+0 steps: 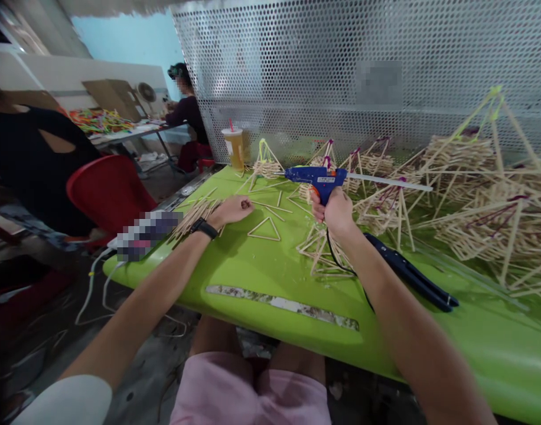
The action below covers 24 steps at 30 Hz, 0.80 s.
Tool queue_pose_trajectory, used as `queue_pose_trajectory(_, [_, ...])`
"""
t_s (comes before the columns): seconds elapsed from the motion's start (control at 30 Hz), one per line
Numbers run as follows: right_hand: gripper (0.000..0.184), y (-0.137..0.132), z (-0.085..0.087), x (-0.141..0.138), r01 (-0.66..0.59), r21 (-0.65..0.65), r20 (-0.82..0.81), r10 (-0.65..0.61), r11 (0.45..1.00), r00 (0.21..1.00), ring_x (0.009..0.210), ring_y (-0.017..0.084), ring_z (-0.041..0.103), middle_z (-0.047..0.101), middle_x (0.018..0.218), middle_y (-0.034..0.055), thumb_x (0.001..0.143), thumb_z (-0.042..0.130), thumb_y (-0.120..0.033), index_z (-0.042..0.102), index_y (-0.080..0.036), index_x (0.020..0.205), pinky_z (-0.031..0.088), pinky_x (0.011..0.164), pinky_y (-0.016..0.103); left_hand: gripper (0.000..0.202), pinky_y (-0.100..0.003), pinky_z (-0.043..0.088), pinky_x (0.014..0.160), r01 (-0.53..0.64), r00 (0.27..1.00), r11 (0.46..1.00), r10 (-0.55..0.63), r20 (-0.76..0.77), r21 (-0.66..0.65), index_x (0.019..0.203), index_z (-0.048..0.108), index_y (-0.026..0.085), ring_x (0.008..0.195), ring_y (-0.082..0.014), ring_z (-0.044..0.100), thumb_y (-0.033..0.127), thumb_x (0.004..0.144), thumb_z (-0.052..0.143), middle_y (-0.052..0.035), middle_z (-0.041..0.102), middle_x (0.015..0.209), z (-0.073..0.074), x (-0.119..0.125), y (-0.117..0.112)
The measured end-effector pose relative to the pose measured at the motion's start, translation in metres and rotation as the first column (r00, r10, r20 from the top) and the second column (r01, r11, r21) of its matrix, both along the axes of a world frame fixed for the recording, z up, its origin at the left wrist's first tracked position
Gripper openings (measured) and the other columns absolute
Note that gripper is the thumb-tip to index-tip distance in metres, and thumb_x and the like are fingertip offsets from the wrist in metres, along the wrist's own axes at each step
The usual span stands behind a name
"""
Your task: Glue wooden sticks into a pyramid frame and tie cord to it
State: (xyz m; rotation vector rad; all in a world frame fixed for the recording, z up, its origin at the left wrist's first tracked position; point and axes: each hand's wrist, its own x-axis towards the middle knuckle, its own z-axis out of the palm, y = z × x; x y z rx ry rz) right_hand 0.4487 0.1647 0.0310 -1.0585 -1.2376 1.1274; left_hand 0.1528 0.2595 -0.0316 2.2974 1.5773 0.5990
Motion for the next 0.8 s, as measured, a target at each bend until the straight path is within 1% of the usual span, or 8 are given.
queue_pose_trajectory(0.1, [0.054,0.001,0.0,0.001,-0.005,-0.005,0.003,0.005,1.0,1.0,0.038,0.012,0.022,0.022,0.048,-0.0049,0.096,0.037,-0.068,0.037,-0.028,0.059,0.027,0.036,0.028,0.012,-0.031,0.04,0.071,-0.002,1.0,1.0,0.002,0.002,-0.01,0.086,0.066,0.018,0.077,-0.0179,0.06,0.025,0.095,0.064,-0.0067,0.074,0.09,0.0,0.0,0.0])
queue_pose_trajectory(0.2, [0.053,-0.002,0.002,-0.001,-0.016,-0.003,-0.005,0.016,1.0,1.0,0.038,0.012,0.022,0.024,0.048,-0.0043,0.094,0.04,-0.068,0.035,-0.029,0.059,0.026,0.035,0.029,0.01,-0.031,0.039,0.071,-0.008,1.0,1.0,0.008,0.001,-0.018,0.087,0.067,0.017,0.076,-0.0176,0.059,0.025,0.094,0.066,-0.0058,0.073,0.088,-0.001,0.0,0.001])
queue_pose_trajectory(0.37, [0.038,-0.013,0.009,-0.006,-0.035,0.048,-0.043,0.038,0.998,0.998,0.039,0.012,0.02,0.022,0.047,-0.006,0.091,0.05,-0.054,0.043,-0.027,0.065,0.023,0.037,0.026,0.01,-0.03,0.039,0.072,-0.01,1.0,1.0,0.01,0.002,-0.002,0.088,0.069,0.016,0.077,-0.017,0.059,0.024,0.094,0.067,-0.0058,0.074,0.089,-0.002,0.0,0.001])
queue_pose_trajectory(0.47, [0.036,-0.016,0.011,-0.007,-0.048,0.063,-0.056,0.051,0.997,0.997,0.039,0.012,0.019,0.021,0.048,-0.0072,0.09,0.054,-0.053,0.046,-0.028,0.066,0.023,0.037,0.026,0.011,-0.03,0.04,0.071,-0.016,1.0,1.0,0.016,-0.004,0.006,0.085,0.069,0.016,0.076,-0.0174,0.06,0.024,0.093,0.065,-0.0066,0.075,0.088,-0.002,0.001,0.001])
queue_pose_trajectory(0.57, [0.042,-0.015,0.01,-0.006,-0.045,0.03,-0.037,0.046,0.999,0.998,0.038,0.013,0.02,0.02,0.048,-0.0069,0.093,0.049,-0.059,0.045,-0.028,0.066,0.023,0.036,0.027,0.014,-0.03,0.041,0.07,-0.022,1.0,1.0,0.022,-0.015,0.013,0.083,0.069,0.017,0.075,-0.0187,0.063,0.025,0.093,0.064,-0.0076,0.076,0.087,-0.001,0.001,0.0])
queue_pose_trajectory(0.67, [0.046,-0.009,0.006,-0.004,-0.042,0.001,-0.013,0.042,0.999,0.999,0.038,0.013,0.021,0.02,0.047,-0.0057,0.094,0.041,-0.06,0.044,-0.028,0.061,0.022,0.036,0.027,0.017,-0.03,0.043,0.07,-0.02,0.999,0.999,0.021,-0.029,0.026,0.084,0.071,0.017,0.075,-0.0196,0.064,0.028,0.093,0.062,-0.0087,0.077,0.088,-0.002,0.001,0.0])
queue_pose_trajectory(0.8, [0.05,0.001,0.001,0.001,-0.02,-0.005,-0.006,0.02,1.0,1.0,0.037,0.012,0.022,0.021,0.046,-0.0051,0.09,0.042,-0.066,0.039,-0.028,0.057,0.022,0.035,0.028,0.019,-0.03,0.044,0.07,-0.004,1.0,0.999,0.005,-0.027,0.041,0.088,0.074,0.017,0.075,-0.0198,0.065,0.031,0.093,0.062,-0.0086,0.077,0.088,-0.004,0.0,0.001])
